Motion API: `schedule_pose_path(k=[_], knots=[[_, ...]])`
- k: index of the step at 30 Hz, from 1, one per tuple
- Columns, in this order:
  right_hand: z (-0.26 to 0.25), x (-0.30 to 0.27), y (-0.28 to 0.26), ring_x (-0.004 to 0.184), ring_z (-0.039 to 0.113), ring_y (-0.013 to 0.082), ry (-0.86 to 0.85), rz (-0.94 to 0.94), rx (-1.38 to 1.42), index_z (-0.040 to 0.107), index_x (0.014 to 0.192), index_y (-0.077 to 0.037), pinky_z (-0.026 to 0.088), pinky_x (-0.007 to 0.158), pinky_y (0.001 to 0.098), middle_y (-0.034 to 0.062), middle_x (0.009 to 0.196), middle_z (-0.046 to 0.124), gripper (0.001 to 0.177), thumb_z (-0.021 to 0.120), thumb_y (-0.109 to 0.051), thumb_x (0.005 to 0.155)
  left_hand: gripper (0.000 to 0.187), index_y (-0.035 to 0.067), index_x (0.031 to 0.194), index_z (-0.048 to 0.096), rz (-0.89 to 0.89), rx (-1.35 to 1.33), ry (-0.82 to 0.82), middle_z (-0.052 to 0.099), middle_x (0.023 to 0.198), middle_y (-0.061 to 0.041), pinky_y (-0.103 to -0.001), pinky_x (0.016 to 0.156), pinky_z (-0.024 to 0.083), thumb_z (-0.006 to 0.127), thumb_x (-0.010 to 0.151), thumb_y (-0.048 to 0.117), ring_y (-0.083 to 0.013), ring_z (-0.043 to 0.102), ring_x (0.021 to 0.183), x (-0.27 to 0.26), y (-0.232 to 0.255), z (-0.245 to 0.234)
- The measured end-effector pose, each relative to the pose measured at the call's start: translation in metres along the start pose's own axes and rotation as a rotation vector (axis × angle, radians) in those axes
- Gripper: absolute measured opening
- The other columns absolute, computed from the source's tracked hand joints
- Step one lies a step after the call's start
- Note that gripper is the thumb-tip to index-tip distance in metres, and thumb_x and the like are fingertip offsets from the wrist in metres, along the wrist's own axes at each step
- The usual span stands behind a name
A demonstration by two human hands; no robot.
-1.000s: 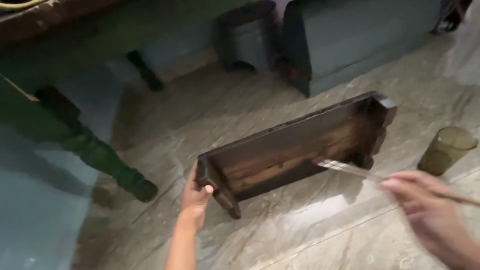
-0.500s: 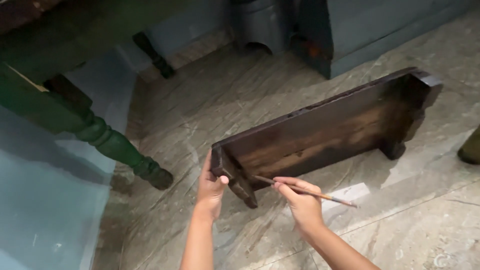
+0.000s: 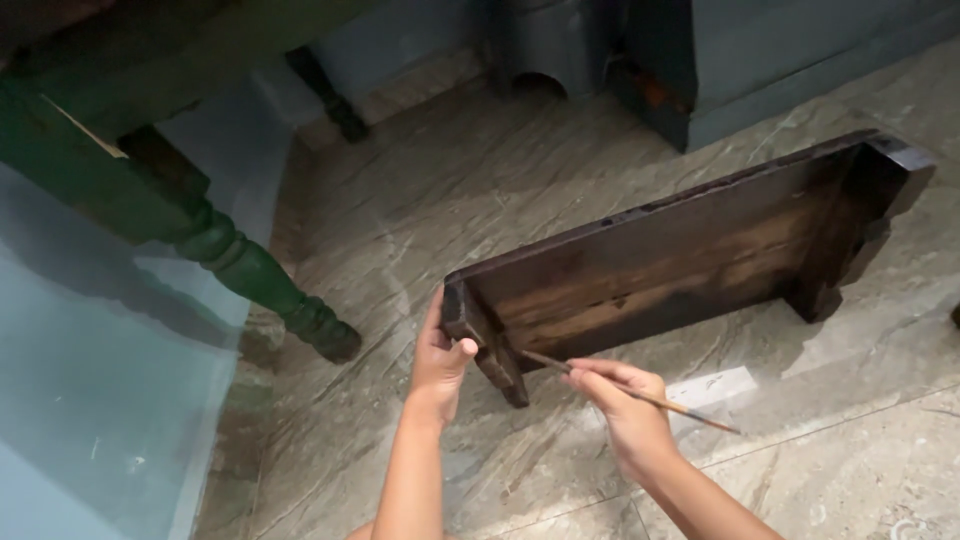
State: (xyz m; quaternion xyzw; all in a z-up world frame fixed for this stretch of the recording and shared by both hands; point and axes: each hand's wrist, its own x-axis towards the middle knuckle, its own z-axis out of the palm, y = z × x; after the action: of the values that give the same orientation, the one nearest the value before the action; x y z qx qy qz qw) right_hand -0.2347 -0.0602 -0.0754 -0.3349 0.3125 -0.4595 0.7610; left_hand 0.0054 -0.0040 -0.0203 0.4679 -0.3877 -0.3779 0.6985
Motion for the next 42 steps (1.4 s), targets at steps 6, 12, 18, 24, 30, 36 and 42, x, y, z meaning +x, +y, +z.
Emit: schedule_pose_path(k=[6,12,18,24,30,36,42], knots=[[-0.020,-0.001,0.001,0.087,0.077,0.0239,-0.074,-0.071,0.003,0.074,0.099,0.012,0.061,0.084,0.0324,0.0181,0.094,0.078,0.018,0.071,0.001,0.084,0.129,0.013,0.160,0.035,-0.007,0.025,0.018,0.058,0.146,-0.001,-0.036,0.111,0.041,0.097,0.053,0.051,-0.0189,0.054,0.134,-0.001,-0.002,-0.002],[0.000,-0.011,-0.016,0.085,0.071,0.0180,-0.031,-0.113,-0.137,0.078,0.104,0.009,0.054,0.078,0.0284,0.0164,0.093,0.078,0.021,0.074,0.001,0.085,0.129,0.011,0.160,0.036,0.023,0.036,0.016,0.058,0.146,-0.001,-0.035,0.113,0.041,0.095,0.055,0.054,-0.0183,0.054,0.134,0.000,-0.003,-0.003],[-0.005,-0.014,-0.017,0.084,0.074,0.0186,-0.003,-0.118,-0.077,0.077,0.098,0.007,0.058,0.081,0.0301,0.0144,0.092,0.078,0.016,0.072,0.001,0.084,0.129,0.013,0.160,0.036,0.002,0.037,0.006,0.059,0.145,0.000,-0.035,0.113,0.041,0.096,0.054,0.054,-0.0170,0.055,0.134,-0.003,0.002,0.001],[-0.018,0.003,0.008,0.083,0.070,0.0186,-0.095,-0.192,-0.030,0.076,0.096,0.010,0.056,0.079,0.0308,0.0152,0.092,0.077,0.015,0.072,0.005,0.083,0.129,0.014,0.161,0.036,-0.028,0.031,0.016,0.059,0.141,0.000,-0.035,0.110,0.042,0.096,0.053,0.051,-0.0182,0.055,0.130,0.001,-0.002,-0.005],[0.002,0.011,0.005,0.086,0.071,0.0182,0.138,-0.047,-0.066,0.076,0.104,0.006,0.056,0.081,0.0299,0.0125,0.094,0.077,0.019,0.070,-0.002,0.088,0.128,0.012,0.159,0.037,-0.011,0.008,0.011,0.059,0.145,-0.001,-0.035,0.113,0.042,0.096,0.054,0.051,-0.0181,0.055,0.134,-0.003,0.003,0.003],[-0.024,0.013,0.010,0.089,0.076,0.0233,-0.052,0.018,-0.100,0.075,0.101,0.011,0.059,0.082,0.0306,0.0162,0.093,0.078,0.021,0.070,-0.002,0.086,0.129,0.012,0.159,0.037,0.000,0.021,-0.002,0.058,0.146,-0.001,-0.036,0.112,0.042,0.096,0.052,0.053,-0.0192,0.054,0.135,-0.001,0.003,0.003],[-0.015,0.010,0.003,0.090,0.076,0.0240,0.047,-0.034,0.015,0.073,0.101,0.011,0.061,0.087,0.0316,0.0163,0.096,0.078,0.020,0.069,0.000,0.085,0.127,0.011,0.159,0.039,0.023,0.071,0.014,0.058,0.145,-0.001,-0.036,0.112,0.043,0.094,0.054,0.056,-0.0181,0.054,0.135,0.002,-0.004,-0.002]])
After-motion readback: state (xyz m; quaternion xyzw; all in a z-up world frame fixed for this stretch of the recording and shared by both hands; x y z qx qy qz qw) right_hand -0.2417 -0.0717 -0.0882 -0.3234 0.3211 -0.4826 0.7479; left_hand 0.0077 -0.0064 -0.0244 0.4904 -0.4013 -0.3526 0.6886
